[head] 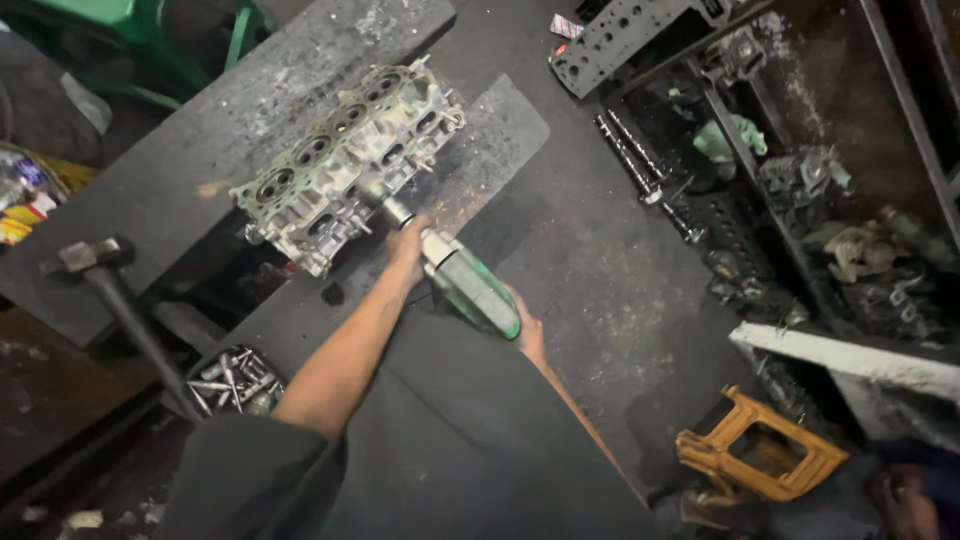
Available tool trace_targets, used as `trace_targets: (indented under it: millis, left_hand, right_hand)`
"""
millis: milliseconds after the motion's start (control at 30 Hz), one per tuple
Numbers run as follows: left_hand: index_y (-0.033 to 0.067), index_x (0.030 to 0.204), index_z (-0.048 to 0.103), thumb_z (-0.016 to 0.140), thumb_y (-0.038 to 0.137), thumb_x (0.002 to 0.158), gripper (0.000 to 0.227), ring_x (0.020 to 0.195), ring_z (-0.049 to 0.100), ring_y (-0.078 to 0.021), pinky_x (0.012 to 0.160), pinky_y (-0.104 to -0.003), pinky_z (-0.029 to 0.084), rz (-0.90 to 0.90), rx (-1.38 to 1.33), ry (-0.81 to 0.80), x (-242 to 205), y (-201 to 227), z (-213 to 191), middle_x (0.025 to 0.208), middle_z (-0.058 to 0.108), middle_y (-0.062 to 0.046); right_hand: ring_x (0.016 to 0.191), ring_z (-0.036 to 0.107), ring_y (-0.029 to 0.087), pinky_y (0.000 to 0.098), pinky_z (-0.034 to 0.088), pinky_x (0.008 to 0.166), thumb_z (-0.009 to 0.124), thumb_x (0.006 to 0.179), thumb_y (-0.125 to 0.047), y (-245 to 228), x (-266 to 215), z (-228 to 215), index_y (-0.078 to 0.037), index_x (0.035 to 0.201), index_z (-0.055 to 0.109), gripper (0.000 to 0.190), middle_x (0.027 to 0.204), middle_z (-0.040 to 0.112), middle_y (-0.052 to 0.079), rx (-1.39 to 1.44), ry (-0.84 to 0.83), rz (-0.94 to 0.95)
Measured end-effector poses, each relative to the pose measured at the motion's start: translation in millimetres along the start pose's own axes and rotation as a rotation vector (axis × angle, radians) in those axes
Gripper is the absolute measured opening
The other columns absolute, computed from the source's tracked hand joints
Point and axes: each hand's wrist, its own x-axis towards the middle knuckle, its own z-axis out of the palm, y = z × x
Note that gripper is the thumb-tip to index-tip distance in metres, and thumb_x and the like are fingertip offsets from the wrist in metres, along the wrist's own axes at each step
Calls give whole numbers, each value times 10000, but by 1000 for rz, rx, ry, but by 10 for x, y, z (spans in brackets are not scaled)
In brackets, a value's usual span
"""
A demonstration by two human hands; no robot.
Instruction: The person uses a green power drill to drill into a metal engine block clamped to a workbench. They reposition the drill multiple times to work on different sections of the block. After drilling, the person removes the drill bit and sets the tool down.
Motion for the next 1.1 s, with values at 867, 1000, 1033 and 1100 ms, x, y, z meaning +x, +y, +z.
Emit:
trace_targets:
  millis: [867,1000,1033,1100]
  left_hand:
    - [38,1037,665,731,347,809,390,795,709,-289,756,-476,617,-74,-172,-49,771,-517,645,892,706,-120]
    - [77,1055,660,711,419,817,420,808,724,-295,773,-481,619,-84,-223,-146,858,-388,718,903,723,-121]
    - [75,1064,657,718,417,819,425,813,721,-296,777,-488,617,-82,-205,-122,880,-403,723,907,721,-120]
    - [70,1082,652,733,412,824,436,823,714,-300,783,-501,614,-76,-171,-65,925,-455,679,916,716,-118]
  right_hand:
    - [1204,675,402,402,517,987,791,793,-304,385,1454,-1305,-199,1557,364,881,1330,682,204,-47,-408,-370]
    - [1132,705,403,413,541,959,739,846,-299,339,1692,-1354,-235,1593,350,845,1272,712,203,-188,-443,-332]
    - [1108,710,404,417,542,949,747,834,-304,350,1721,-1383,-234,1588,342,860,1259,713,203,-206,-459,-341]
    - [1087,716,405,421,543,942,760,817,-311,391,1741,-1409,-233,1582,330,881,1226,718,204,-214,-487,-341]
